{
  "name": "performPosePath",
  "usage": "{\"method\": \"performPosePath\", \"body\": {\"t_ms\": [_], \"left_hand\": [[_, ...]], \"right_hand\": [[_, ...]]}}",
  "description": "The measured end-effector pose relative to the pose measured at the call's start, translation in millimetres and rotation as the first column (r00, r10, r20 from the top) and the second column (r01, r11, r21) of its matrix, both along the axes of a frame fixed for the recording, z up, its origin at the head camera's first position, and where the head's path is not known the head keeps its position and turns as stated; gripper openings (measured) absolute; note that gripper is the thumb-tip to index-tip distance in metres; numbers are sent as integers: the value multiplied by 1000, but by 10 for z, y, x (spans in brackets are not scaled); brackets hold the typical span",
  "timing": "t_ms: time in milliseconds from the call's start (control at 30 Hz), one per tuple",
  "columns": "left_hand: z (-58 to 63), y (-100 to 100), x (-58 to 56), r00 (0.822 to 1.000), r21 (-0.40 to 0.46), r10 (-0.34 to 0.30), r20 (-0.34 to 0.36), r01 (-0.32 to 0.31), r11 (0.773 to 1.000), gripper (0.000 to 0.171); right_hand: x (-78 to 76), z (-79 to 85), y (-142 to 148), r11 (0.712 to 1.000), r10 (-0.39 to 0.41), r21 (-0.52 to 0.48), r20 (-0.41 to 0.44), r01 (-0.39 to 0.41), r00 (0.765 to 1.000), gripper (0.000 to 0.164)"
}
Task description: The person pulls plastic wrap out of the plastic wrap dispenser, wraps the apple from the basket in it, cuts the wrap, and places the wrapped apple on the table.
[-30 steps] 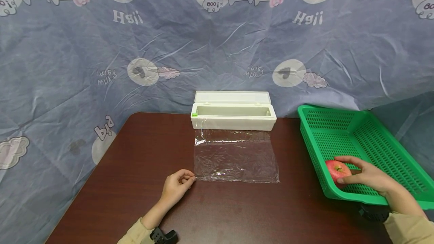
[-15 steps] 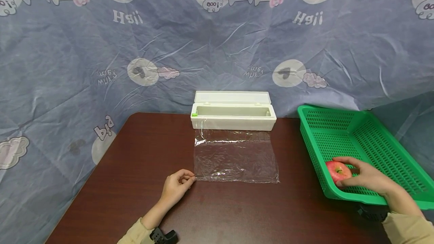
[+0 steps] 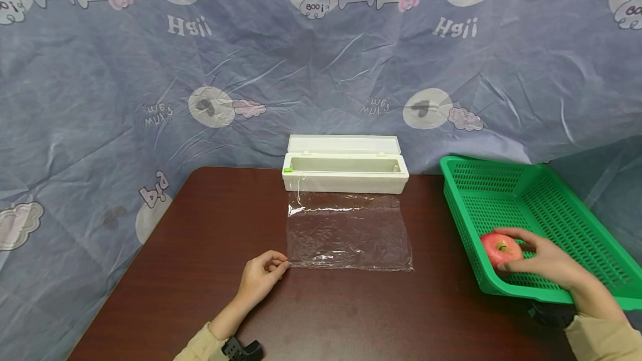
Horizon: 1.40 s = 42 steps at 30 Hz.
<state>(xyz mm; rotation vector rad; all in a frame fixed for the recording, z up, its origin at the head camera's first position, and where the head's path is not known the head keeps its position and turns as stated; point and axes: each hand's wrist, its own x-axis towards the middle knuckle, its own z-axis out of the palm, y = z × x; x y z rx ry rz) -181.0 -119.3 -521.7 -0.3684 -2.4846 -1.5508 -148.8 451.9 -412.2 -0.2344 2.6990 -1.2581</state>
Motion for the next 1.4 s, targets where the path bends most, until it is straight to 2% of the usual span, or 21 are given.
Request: {"method": "performPosePath", "body": {"t_ms": [233,467,967,1100,1400], "left_hand": [[-17,-8,-10,1000,1,-3,-4,3,1000,7],[-20,-6,-4,1000,5,-8,-4,8,1000,6],[-11,-1,-9,1000,13,-13,-20,13,1000,7],[-12,0,-8,1000,16,-14,-24,14,1000,7],[-10,-5,-2,1000,18,-10,-23,11,1000,8]], "right_hand": [[5,10,0,1000,-2,3,-4,2,1000,65],[0,37,5,996,-68,59,-58,72,996,67],[50,127,-55,987,-155,20,-159,160,975,65],[66,148,-95,985,-172,-12,-181,173,968,67],[98,171,-197,976,-186,-156,-214,155,959,67]]}}
